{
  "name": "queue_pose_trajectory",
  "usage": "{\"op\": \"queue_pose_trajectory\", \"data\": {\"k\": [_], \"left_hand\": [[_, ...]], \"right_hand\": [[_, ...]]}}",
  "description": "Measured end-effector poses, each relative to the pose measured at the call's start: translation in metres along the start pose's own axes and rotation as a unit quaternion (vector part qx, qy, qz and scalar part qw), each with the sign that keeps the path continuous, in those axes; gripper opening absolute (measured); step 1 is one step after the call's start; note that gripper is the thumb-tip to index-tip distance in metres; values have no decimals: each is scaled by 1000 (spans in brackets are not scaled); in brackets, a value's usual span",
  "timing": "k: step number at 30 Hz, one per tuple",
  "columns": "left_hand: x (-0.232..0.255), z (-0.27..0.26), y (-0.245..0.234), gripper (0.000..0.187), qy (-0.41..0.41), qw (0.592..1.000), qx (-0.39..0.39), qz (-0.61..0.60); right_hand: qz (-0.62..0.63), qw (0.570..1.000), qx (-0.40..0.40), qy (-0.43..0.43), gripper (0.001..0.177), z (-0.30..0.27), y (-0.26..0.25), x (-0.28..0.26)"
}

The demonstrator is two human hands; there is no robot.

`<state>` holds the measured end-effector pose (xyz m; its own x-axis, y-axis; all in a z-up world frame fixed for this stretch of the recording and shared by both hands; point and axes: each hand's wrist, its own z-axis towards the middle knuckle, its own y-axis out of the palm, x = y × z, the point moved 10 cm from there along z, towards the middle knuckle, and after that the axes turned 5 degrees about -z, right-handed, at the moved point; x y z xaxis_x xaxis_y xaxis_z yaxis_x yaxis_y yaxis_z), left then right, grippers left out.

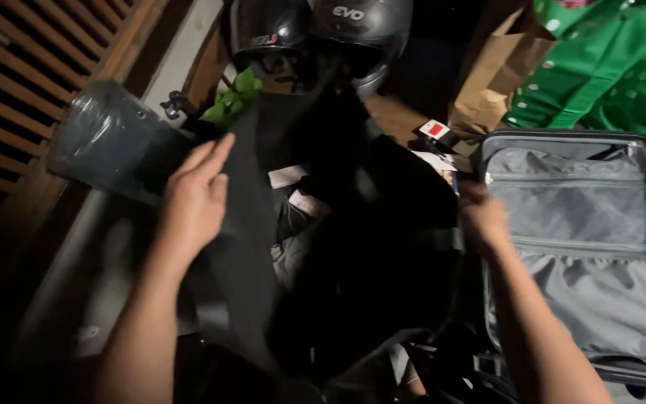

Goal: The person packs a suitcase by transferring folded clothes, a snack packet, and a hair straightener from a black bag into the open suitcase. They arrange the items in layers and place the hair straightener into a zippered compartment.

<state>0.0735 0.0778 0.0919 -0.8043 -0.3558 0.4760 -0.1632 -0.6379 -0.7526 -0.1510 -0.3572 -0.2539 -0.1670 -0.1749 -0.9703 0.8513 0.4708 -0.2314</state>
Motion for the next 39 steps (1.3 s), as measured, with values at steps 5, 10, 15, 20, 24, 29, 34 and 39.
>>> {"op": "queue_pose_trajectory", "data": {"k": [5,10,15,20,24,29,34,39], "left_hand": [[2,-5,16,56,-26,999,9,-44],[8,-10,20,56,-30,997,18,-72],[4,-22,13,57,-62,996,9,-61],[-11,-31,11,59,-116,991,-4,-66],[-20,-31,6,61,-96,991,14,-95],[-30,-30,7,53,-129,986,18,-101],[-26,-24,15,54,-139,986,8,-94],[-18,-23,29,51,-155,984,-1,-86]], "right_hand": [[95,973,-194,-85,35,-93,8,-261],[-183,846,-435,-247,46,-123,261,-271],[-499,717,-470,-130,121,-109,367,-116],[-498,736,-449,-96,108,-95,423,-47],[-464,754,-455,-92,99,-73,442,-5],[-445,755,-472,-96,93,-77,447,8],[-432,760,-474,-103,88,-89,434,3],[-415,771,-471,-111,83,-108,432,-3]]}}
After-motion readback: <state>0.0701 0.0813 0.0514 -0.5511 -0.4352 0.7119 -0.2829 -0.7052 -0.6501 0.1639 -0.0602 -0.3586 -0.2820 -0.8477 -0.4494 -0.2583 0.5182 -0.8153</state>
